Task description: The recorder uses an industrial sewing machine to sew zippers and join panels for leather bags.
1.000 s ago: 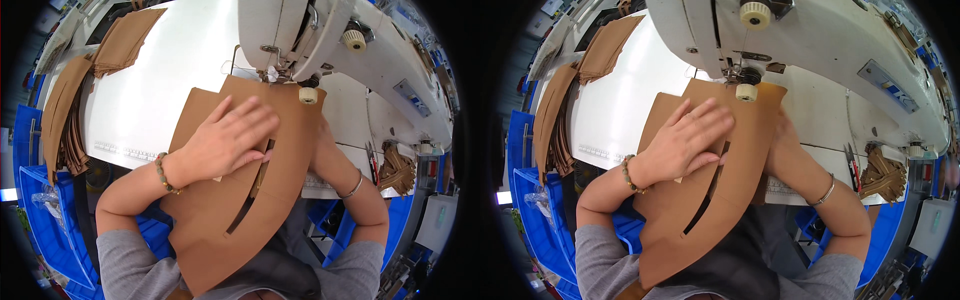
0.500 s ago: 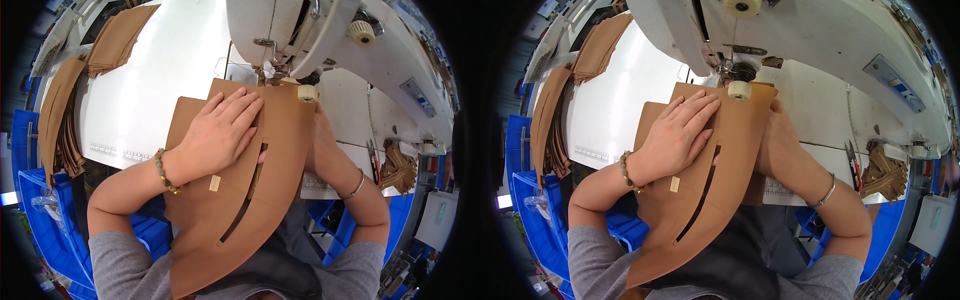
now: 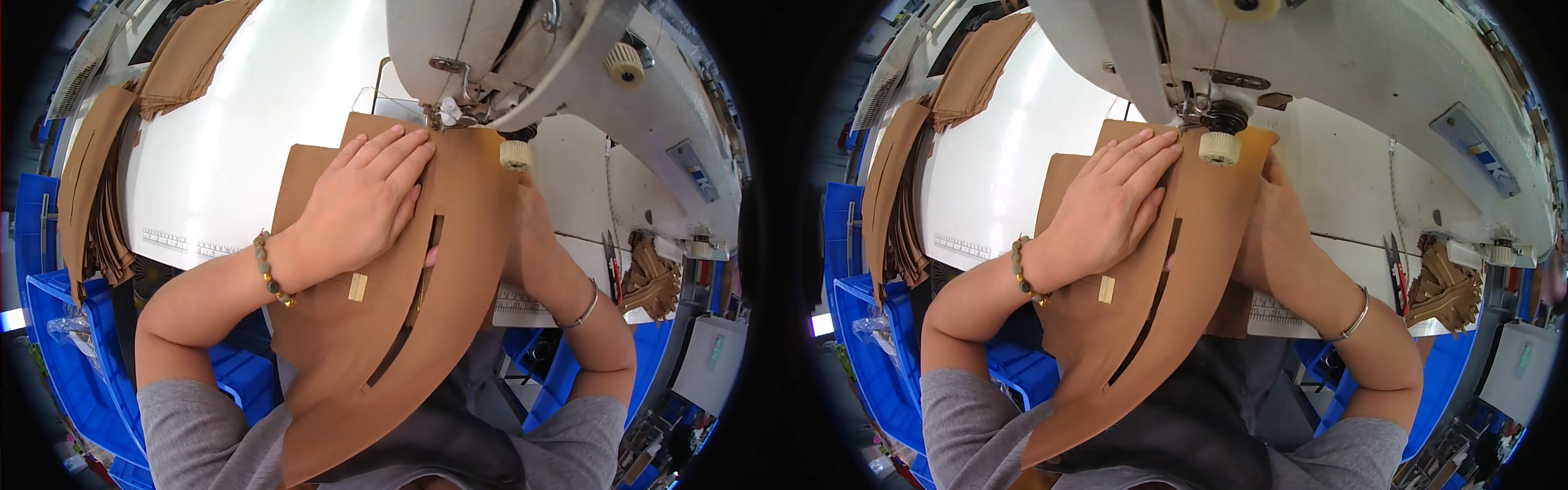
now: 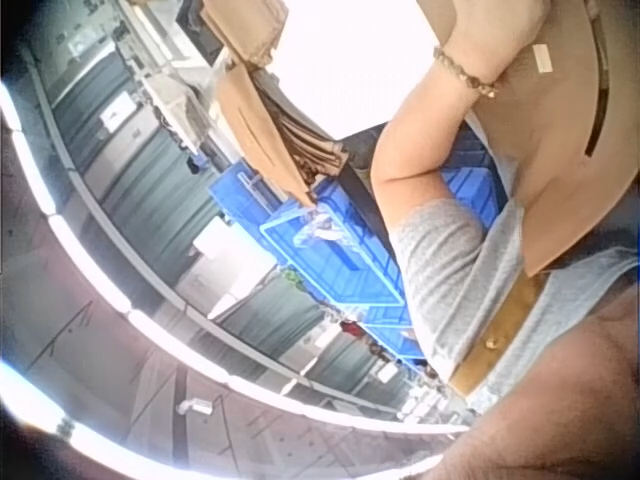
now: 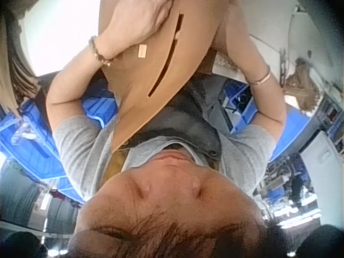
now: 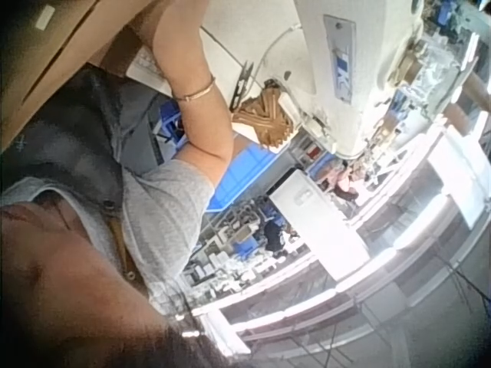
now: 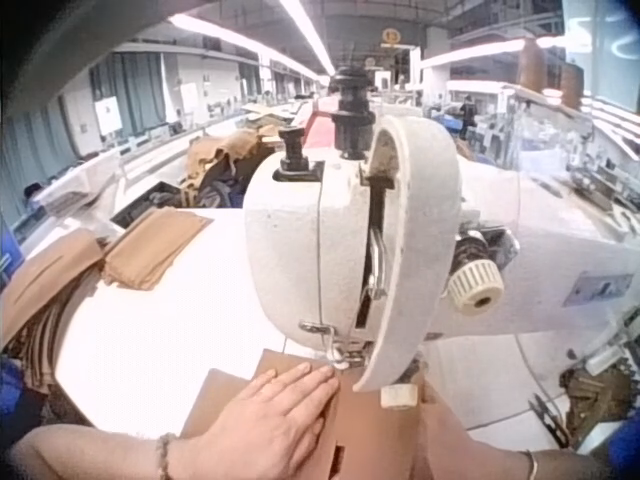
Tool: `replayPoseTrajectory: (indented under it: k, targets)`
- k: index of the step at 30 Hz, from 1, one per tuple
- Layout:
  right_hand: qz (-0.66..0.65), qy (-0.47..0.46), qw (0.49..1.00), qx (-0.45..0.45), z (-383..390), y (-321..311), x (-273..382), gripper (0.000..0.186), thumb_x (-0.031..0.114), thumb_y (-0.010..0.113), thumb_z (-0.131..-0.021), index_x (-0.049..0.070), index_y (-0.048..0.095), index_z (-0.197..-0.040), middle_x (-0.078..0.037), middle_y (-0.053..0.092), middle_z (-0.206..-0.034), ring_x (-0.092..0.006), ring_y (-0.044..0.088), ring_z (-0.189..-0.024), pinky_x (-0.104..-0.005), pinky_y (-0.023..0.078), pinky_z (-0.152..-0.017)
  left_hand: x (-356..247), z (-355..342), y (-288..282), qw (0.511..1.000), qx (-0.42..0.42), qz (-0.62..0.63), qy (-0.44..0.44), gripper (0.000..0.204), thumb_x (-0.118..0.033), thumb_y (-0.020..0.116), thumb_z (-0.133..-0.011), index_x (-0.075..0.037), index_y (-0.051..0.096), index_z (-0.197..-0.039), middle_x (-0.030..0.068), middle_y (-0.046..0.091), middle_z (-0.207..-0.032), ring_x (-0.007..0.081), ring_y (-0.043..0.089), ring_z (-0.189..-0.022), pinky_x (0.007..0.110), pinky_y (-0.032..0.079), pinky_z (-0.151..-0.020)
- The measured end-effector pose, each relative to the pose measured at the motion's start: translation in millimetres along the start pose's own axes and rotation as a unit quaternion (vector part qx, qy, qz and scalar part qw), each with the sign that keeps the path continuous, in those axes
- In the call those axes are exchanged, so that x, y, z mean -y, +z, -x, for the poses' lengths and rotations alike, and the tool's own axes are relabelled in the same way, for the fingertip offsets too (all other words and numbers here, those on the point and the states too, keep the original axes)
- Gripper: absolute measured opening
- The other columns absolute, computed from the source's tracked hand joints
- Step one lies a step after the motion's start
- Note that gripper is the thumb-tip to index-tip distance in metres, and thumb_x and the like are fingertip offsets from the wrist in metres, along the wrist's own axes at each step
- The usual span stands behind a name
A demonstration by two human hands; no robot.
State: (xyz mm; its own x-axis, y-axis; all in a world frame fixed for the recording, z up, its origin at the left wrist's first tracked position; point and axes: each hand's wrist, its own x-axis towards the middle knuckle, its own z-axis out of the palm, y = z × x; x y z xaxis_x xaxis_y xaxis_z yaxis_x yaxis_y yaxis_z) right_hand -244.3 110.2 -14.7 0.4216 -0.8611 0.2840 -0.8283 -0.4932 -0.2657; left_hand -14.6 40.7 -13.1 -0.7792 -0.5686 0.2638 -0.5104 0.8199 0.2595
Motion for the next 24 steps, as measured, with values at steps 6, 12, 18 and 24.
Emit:
replayPoseTrajectory:
  k: [6,12,18,24]
  targets:
    - [0.018,-0.001,1.000,0.008,-1,-2,0,0.061,0.040,0.075,-0.084,0.005,0.068,-0.133,-0.017,0.070,-0.130,-0.0351,0.064,-0.125,-0.0582,0.036,-0.119,14,-13,8,0.999,-0.047,0.006,0.002,0.046,-0.014,0.060,-0.101,0.003,0.057,-0.144,0.0202,0.060,-0.143,0.0404,0.051,-0.138,0.049,0.040,-0.117]
    - [0.015,-0.002,1.000,0.024,1,-1,0,0.063,0.030,0.078,-0.079,0.006,0.066,-0.136,-0.018,0.071,-0.123,-0.0384,0.066,-0.117,-0.0612,0.036,-0.118,32,-23,8,0.998,-0.064,-0.003,-0.007,0.042,-0.018,0.059,-0.102,0.002,0.060,-0.140,0.0188,0.060,-0.145,0.0385,0.052,-0.139,0.050,0.042,-0.117]
    - [0.015,-0.027,0.999,-0.017,-3,-1,2,0.069,0.042,0.076,-0.083,0.008,0.064,-0.142,-0.018,0.072,-0.116,-0.0396,0.067,-0.110,-0.0644,0.038,-0.114,52,-43,11,0.998,-0.042,-0.015,-0.036,0.046,-0.021,0.058,-0.104,0.001,0.059,-0.143,0.0168,0.060,-0.148,0.0360,0.052,-0.142,0.052,0.043,-0.118]
    - [0.028,-0.021,0.999,-0.005,-4,-3,4,0.077,0.055,0.074,-0.085,0.009,0.063,-0.145,-0.017,0.071,-0.120,-0.0391,0.068,-0.108,-0.0641,0.039,-0.114,53,-47,3,0.998,-0.052,-0.015,-0.015,0.045,-0.022,0.061,-0.102,0.000,0.060,-0.141,0.0154,0.063,-0.144,0.0351,0.055,-0.139,0.051,0.042,-0.118]
